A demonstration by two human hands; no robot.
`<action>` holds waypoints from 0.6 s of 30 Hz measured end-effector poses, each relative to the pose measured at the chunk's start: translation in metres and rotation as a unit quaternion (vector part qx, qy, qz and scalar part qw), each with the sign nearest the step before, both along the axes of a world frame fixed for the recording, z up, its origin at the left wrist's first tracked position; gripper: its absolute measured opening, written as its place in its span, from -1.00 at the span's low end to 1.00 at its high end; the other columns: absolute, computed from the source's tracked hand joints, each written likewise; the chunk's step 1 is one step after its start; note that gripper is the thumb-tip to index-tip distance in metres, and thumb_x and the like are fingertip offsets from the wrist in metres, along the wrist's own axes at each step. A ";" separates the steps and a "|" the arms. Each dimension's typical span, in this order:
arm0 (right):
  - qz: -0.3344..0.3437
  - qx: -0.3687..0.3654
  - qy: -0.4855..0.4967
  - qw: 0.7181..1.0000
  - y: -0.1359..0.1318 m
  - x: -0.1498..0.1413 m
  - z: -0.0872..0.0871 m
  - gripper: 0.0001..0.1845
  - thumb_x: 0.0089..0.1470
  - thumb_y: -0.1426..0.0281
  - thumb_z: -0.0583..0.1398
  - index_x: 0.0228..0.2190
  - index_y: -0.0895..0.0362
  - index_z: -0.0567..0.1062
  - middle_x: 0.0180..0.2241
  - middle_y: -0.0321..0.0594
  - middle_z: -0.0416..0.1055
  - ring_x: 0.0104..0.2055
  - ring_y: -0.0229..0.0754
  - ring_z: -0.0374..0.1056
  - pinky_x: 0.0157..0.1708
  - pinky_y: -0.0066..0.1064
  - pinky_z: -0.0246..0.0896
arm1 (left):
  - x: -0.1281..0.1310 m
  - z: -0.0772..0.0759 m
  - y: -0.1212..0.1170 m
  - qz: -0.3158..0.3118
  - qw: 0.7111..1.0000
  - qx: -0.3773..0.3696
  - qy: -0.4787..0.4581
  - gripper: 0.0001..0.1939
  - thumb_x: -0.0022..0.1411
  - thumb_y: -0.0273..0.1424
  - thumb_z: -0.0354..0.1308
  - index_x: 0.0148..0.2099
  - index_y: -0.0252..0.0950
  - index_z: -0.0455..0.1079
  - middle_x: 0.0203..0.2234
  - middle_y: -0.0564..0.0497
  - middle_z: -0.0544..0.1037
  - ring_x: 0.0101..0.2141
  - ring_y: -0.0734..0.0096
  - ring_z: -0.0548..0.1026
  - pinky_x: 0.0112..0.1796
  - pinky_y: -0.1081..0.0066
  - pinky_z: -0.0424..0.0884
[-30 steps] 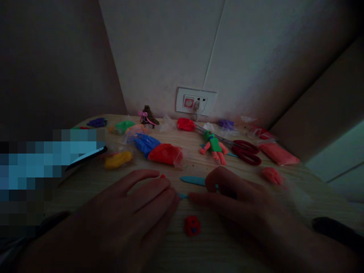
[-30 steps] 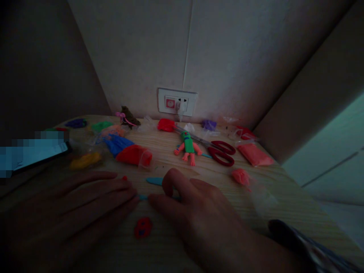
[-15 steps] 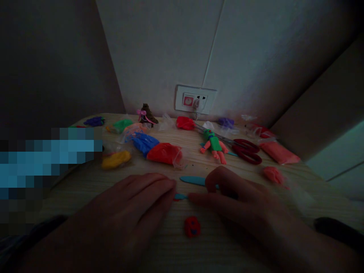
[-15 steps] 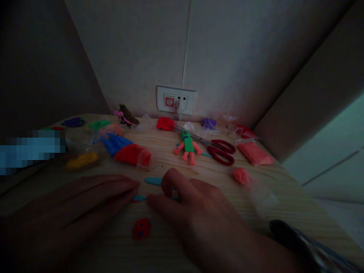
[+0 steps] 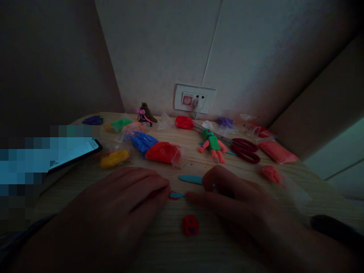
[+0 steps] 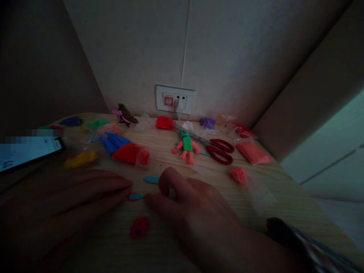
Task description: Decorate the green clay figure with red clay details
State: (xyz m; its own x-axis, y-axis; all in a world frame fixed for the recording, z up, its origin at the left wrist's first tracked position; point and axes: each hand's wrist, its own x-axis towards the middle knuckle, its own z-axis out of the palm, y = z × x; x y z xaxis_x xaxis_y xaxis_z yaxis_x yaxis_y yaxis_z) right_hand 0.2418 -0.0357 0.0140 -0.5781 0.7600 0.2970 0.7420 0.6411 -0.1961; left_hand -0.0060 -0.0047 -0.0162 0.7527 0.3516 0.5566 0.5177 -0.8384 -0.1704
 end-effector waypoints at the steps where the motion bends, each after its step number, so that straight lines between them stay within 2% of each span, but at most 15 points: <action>1: 0.005 0.002 0.000 1.000 0.000 0.000 0.000 -0.71 0.17 0.60 0.08 -0.28 0.06 0.55 -0.33 -0.26 0.45 -0.46 -0.30 0.36 -0.53 -0.53 0.27 | 0.000 0.000 0.000 -0.005 1.000 0.004 0.000 -0.67 0.42 -0.52 -0.16 0.09 -0.31 0.35 -0.03 -0.02 0.50 0.01 0.34 0.40 0.15 0.32 0.23; 6: 0.009 -0.002 -0.010 1.000 0.000 0.002 0.001 -0.70 0.12 0.62 0.10 -0.27 0.06 0.55 -0.32 -0.25 0.45 -0.42 -0.29 0.36 -0.49 -0.52 0.27 | 0.003 0.004 0.000 -0.007 1.000 0.010 0.003 -0.67 0.42 -0.54 -0.18 0.05 -0.32 0.37 -0.07 -0.03 0.51 -0.02 0.33 0.39 0.12 0.33 0.23; 12: 0.009 -0.014 -0.012 1.000 0.001 -0.001 0.001 -0.73 0.17 0.60 0.08 -0.31 0.08 0.53 -0.32 -0.26 0.44 -0.45 -0.29 0.35 -0.53 -0.52 0.24 | 0.003 0.006 0.000 -0.005 1.000 0.017 0.010 -0.68 0.41 -0.55 -0.18 0.04 -0.32 0.35 -0.07 -0.03 0.50 -0.04 0.30 0.40 0.08 0.29 0.27; 18: 0.018 0.023 -0.026 0.999 0.000 -0.001 0.003 -0.71 0.15 0.63 0.06 -0.32 0.08 0.52 -0.36 -0.28 0.43 -0.47 -0.30 0.34 -0.54 -0.53 0.20 | -0.001 0.006 -0.001 -0.010 1.000 0.010 0.006 -0.69 0.43 -0.53 -0.18 0.06 -0.30 0.33 -0.07 -0.02 0.50 -0.04 0.31 0.40 0.09 0.29 0.27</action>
State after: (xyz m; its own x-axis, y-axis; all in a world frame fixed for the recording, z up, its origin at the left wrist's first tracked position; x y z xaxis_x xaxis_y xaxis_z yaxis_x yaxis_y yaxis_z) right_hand 0.2411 -0.0357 0.0174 -0.6197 0.7250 0.3007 0.7271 0.6745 -0.1279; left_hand -0.0066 -0.0056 -0.0103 0.7657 0.3261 0.5545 0.4993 -0.8448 -0.1927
